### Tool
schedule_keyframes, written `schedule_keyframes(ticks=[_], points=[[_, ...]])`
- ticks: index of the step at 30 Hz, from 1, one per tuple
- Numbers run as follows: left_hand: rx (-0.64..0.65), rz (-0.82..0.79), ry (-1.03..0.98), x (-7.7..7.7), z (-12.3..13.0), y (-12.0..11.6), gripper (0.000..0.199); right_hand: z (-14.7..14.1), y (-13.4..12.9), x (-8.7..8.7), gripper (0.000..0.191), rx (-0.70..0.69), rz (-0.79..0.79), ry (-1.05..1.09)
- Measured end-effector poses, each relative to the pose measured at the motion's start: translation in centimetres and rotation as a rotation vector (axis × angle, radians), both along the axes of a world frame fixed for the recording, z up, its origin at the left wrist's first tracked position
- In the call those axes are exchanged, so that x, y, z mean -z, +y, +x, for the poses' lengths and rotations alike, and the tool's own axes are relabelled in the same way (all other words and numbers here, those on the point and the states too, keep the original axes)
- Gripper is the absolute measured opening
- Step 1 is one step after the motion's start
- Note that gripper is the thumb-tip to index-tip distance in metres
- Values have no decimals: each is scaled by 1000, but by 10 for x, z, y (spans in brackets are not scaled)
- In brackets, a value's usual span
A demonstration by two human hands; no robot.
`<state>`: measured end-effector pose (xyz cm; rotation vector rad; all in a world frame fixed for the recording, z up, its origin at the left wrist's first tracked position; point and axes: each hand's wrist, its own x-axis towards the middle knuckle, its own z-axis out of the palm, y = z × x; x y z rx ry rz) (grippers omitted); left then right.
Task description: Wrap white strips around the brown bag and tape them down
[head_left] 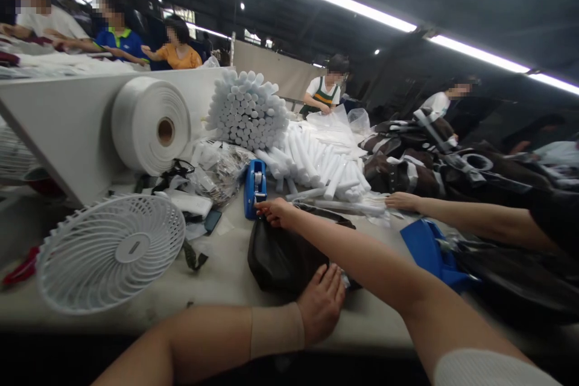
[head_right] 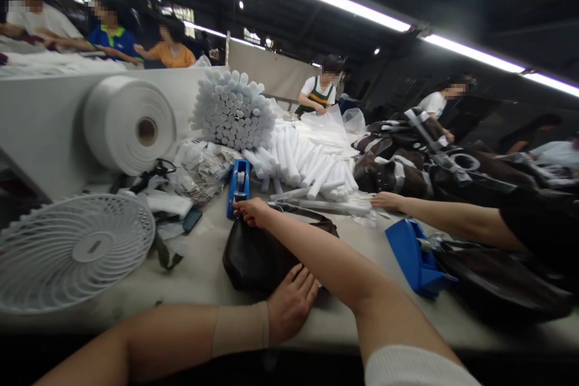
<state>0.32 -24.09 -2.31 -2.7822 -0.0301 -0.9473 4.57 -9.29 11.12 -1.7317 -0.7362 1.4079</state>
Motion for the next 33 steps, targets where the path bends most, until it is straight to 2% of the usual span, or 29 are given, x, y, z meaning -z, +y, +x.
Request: schedule_keyframes(ticks=[3,10,14,19,25,29,33], points=[[-12,10,-31,-1,-1,0,44,-4,-3,4,28,44,17,-39],[13,-36,-13,1,0,1,44,-16,-21,3,29,210,250,-126],[14,-49,-15,3,1,0,43,-15,-14,7,32,211,187,-124],[13,-75,-16,4,2,0,42,-12,-5,19,37,196,58,-128],[24,-107,1,3,2,0,41,-10,-4,29,45,218,39,-141],[24,-102,17,-1,0,1,42,-9,-4,27,46,235,52,-96],[28,-109,63,-3,-1,1,42,-11,-4,14,44,255,138,-4]])
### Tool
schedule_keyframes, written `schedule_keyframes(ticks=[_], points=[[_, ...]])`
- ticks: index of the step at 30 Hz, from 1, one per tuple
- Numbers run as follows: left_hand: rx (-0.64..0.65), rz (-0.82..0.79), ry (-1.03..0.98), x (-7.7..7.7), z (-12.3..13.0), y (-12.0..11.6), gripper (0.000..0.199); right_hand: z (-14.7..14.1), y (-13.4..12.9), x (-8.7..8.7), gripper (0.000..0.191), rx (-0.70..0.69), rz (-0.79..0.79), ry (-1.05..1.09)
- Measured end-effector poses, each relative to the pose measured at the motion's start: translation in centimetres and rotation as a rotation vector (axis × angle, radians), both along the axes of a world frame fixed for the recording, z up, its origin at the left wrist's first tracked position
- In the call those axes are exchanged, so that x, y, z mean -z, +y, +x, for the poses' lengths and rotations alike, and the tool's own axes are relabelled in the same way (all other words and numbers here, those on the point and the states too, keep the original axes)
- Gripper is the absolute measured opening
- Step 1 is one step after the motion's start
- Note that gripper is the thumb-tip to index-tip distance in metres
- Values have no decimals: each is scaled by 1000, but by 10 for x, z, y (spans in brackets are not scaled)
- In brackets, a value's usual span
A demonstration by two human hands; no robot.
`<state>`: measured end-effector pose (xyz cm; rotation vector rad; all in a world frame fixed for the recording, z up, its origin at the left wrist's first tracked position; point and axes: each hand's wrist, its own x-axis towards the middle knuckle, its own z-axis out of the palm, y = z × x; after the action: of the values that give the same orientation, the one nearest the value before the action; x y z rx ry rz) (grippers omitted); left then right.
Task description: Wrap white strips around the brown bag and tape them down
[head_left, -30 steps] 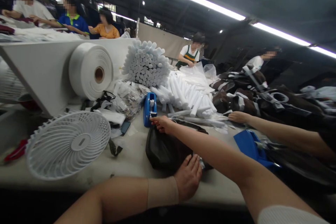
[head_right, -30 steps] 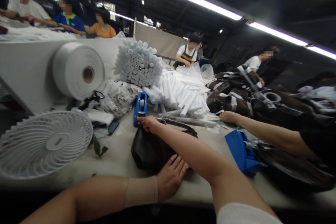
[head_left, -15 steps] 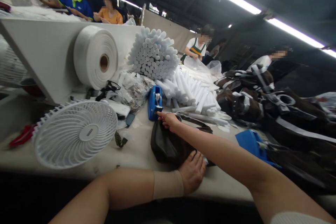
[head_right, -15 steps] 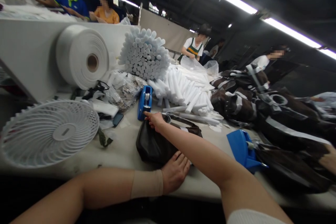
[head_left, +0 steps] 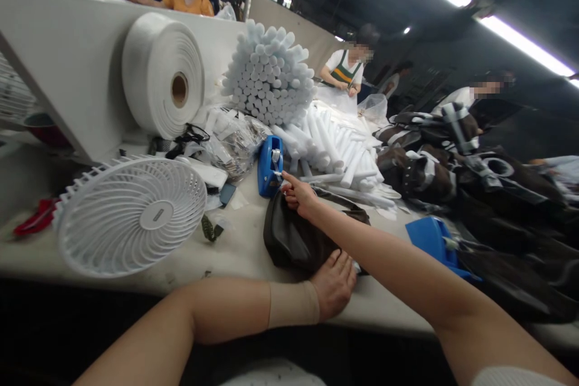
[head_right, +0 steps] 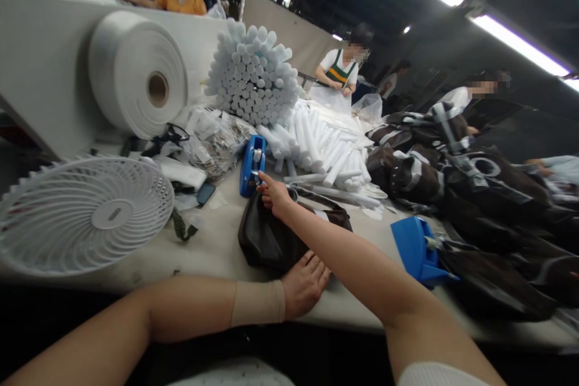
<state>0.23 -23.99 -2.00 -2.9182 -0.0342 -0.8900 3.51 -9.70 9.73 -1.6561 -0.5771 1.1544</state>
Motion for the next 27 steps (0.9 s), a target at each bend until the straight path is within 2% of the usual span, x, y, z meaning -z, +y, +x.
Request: schedule_keyframes(ticks=[3,7,10,12,16,20,27], points=[[15,-7,16,-1,-1,0,43,-3,4,-17,39,24,93,42],[16,-32,23,-3,-3,0,45,-8,14,-40,34,55,294,128],[19,-32,19,-3,-5,0,46,-10,19,-45,31,67,363,126],[18,-28,13,-3,-5,1,46,-10,19,-39,28,66,284,79],[26,-44,4,-4,-4,1,44,-9,17,-15,21,70,116,13],[47,-71,29,-6,-5,1,44,-7,16,3,25,74,80,-7],[32,-70,-13,-4,-4,1,45,-5,18,15,23,69,20,-39]])
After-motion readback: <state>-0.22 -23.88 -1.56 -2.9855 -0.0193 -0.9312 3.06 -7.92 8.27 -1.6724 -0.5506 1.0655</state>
